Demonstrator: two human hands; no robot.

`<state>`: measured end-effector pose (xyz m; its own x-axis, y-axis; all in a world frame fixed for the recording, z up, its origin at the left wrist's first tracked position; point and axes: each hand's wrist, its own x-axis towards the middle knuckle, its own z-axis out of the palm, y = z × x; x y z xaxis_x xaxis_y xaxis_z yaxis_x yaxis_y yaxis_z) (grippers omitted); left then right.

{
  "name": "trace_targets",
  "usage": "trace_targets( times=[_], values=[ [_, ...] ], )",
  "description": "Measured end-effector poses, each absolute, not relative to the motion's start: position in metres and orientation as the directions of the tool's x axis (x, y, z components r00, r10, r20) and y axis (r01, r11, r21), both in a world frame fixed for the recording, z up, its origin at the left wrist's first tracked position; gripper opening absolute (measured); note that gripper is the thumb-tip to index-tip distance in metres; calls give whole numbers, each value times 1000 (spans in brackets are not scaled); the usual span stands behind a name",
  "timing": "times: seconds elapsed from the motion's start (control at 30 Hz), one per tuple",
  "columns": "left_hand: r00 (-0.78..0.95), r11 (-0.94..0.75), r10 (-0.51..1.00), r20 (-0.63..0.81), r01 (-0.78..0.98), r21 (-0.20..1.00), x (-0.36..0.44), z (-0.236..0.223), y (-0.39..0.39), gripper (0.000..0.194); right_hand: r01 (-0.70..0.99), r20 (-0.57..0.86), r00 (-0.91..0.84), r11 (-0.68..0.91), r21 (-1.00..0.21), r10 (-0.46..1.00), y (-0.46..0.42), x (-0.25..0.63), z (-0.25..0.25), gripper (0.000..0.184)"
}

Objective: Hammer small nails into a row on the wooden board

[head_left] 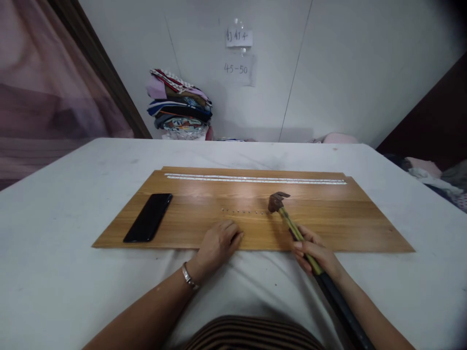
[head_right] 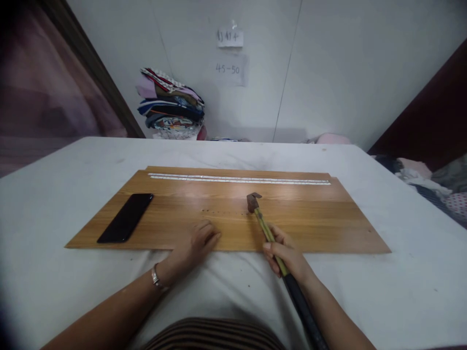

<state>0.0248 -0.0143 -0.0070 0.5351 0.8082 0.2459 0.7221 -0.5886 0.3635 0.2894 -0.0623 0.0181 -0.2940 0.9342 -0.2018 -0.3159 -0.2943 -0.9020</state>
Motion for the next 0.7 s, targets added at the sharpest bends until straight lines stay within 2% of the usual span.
trace_targets(
  times=[0.33, 0.7],
  values=[
    [537, -585, 811, 233, 726, 361, 25, -8, -13, 21, -311, -226, -275, -309, -899, 935, -60, 290, 16, 26],
    [531, -593, 805, 263, 713, 375, 25, -7, -14, 21, -289, -219, -304, -308, -906, 927, -64, 289, 19, 47]
  ],
)
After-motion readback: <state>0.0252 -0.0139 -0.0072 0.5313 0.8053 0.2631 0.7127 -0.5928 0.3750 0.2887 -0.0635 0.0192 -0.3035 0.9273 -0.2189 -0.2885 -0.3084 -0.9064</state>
